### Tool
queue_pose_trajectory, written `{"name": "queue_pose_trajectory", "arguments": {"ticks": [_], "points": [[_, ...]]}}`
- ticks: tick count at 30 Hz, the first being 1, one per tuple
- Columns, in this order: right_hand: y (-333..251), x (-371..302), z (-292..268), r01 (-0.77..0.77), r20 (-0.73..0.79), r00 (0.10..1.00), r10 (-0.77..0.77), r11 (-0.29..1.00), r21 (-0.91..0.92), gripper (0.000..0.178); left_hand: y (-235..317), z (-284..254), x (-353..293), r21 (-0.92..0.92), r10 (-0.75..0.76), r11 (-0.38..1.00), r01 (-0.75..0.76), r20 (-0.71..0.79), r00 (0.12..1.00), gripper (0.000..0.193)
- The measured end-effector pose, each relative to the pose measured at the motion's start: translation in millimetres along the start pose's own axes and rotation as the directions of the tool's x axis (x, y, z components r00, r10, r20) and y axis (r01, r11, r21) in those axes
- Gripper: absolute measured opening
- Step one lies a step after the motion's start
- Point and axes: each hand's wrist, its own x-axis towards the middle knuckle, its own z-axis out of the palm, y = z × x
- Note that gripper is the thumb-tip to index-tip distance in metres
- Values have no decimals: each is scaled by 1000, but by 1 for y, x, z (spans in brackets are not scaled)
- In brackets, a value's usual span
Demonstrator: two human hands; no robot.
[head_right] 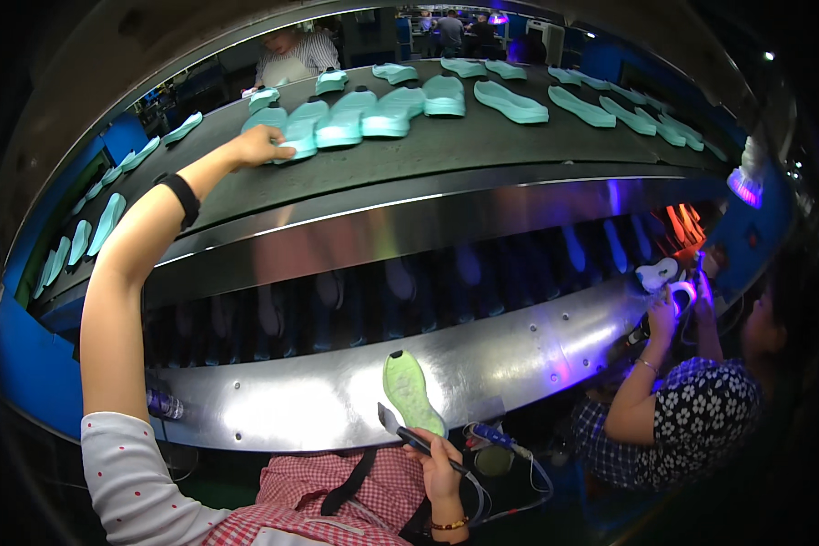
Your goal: Applying glue or primer to shoe soles using a brush on a footwear assembly line.
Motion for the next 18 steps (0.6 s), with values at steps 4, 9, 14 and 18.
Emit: {"name": "queue_pose_trajectory", "arguments": {"ticks": [4, 9, 14, 18], "points": [[-3, 6, -3, 0, 19, 1000, -1, 1000, 31, 35, 63, 17, 18, 39, 110, 993, -112, 62, 992, 46], [1, 4, 3, -121, 43, 992, 116, 981, 151, 25, 82, 19, 13, -60, 386, 922, -383, 50, 921, 37], [-3, 6, 7, -25, -60, 998, 26, 1000, 10, 22, 72, -6, -47, 390, 315, 861, -326, 94, 944, 35], [-9, 16, 4, 37, -79, 996, -37, 999, -1, 21, 37, -24, -126, 37, 436, 900, -435, -48, 899, 33]]}}
